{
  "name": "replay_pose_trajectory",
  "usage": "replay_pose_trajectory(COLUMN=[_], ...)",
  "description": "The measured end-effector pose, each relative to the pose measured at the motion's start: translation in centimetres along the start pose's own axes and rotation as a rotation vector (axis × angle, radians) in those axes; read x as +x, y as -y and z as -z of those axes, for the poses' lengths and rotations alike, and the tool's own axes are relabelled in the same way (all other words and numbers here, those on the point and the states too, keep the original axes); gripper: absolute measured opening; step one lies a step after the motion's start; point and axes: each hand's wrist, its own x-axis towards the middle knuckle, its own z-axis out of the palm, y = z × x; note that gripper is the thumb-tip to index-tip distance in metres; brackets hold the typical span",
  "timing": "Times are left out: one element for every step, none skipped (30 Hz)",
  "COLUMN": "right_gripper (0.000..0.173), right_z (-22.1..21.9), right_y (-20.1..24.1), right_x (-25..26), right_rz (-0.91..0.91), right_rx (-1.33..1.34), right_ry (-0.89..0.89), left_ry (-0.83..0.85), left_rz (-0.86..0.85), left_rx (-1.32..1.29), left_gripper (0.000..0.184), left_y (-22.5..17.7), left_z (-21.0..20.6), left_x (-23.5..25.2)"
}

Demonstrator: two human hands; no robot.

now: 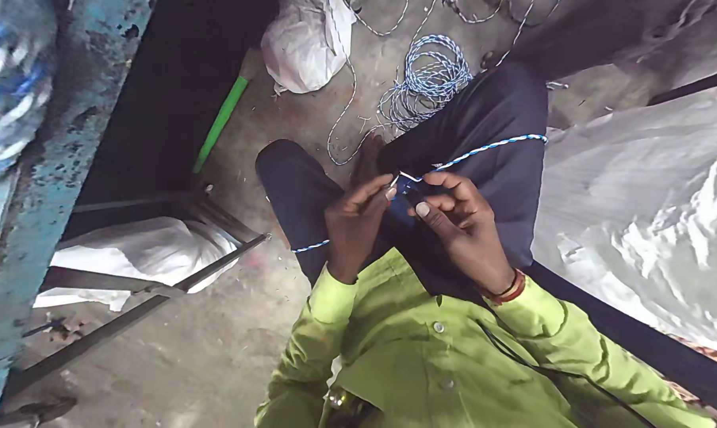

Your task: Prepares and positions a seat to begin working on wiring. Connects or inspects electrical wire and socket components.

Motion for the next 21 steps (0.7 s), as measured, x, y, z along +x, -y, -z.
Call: replay_pose_trajectory(right_gripper=[0.044,0.044,0.045,0.046,0.046,0.047,0.048,0.049,0.050,0.051,0.051,0.052,0.053,0.054,0.054,0.054,0.054,0.054,0.055,0.055,0.055], right_z=[0.0,-0.1,-0.1,-0.2,-0.2,-0.3,-0.3,-0.3,-0.3,-0.3,-0.4,-0.4,-0.4,-0.4,-0.4,-0.4,-0.4,-0.3,-0.4,-0.3,-0.3], right_y=[-0.1,-0.2,-0.2,-0.3,-0.3,-0.4,-0.5,-0.6,-0.6,-0.7,-0.7,-0.7,-0.7,-0.8,-0.8,-0.8,-0.9,-1.0,-1.0,-1.0,-1.0], right_x=[0.1,0.3,0.3,0.4,0.5,0.5,0.5,0.5,0.5,0.4,0.4,0.4,0.3,0.3,0.3,0.3,0.3,0.3,0.3,0.3,0.4], right_rz=[0.002,0.007,0.010,0.013,0.018,0.022,0.019,0.011,0.003,-0.004,-0.010,-0.016,-0.022,-0.024,-0.027,-0.027,-0.024,-0.020,-0.016,-0.011,-0.003], right_rx=[0.000,-0.005,-0.015,-0.031,-0.045,-0.058,-0.071,-0.081,-0.092,-0.100,-0.104,-0.107,-0.111,-0.116,-0.121,-0.124,-0.126,-0.126,-0.124,-0.123,-0.125], right_ry=[-0.005,-0.004,-0.002,-0.004,-0.003,-0.003,-0.002,-0.002,0.003,0.008,0.013,0.018,0.024,0.028,0.031,0.031,0.031,0.033,0.038,0.046,0.054], left_ry=[-0.020,-0.028,-0.030,-0.034,-0.043,-0.056,-0.070,-0.083,-0.099,-0.106,-0.108,-0.113,-0.117,-0.114,-0.098,-0.072,-0.044,-0.021,-0.005,0.007,0.020], left_rz=[-0.057,-0.096,-0.123,-0.148,-0.168,-0.185,-0.214,-0.245,-0.267,-0.274,-0.273,-0.272,-0.266,-0.250,-0.218,-0.169,-0.110,-0.047,0.013,0.061,0.106], left_rx=[0.047,0.080,0.112,0.153,0.201,0.245,0.275,0.293,0.309,0.314,0.312,0.313,0.314,0.300,0.254,0.191,0.114,0.046,0.005,-0.028,-0.059], left_gripper=[0.028,0.028,0.028,0.028,0.027,0.025,0.024,0.023,0.022,0.020,0.019,0.018,0.018,0.020,0.024,0.030,0.038,0.046,0.051,0.052,0.052], left_y=[0.2,0.5,0.8,1.0,1.1,1.2,1.3,1.4,1.6,1.7,1.7,1.8,1.8,1.9,1.9,1.7,1.5,1.2,1.0,0.8,0.7], left_z=[-0.2,-0.4,-0.5,-0.7,-0.9,-1.2,-1.4,-1.5,-1.7,-1.8,-1.9,-2.0,-2.0,-1.9,-1.7,-1.5,-1.3,-1.0,-0.8,-0.5,-0.2], left_x=[0.0,0.0,-0.2,-0.3,-0.4,-0.5,-0.6,-0.7,-0.8,-0.9,-0.9,-0.9,-1.0,-1.0,-1.1,-1.1,-1.1,-1.2,-1.2,-1.2,-1.2])
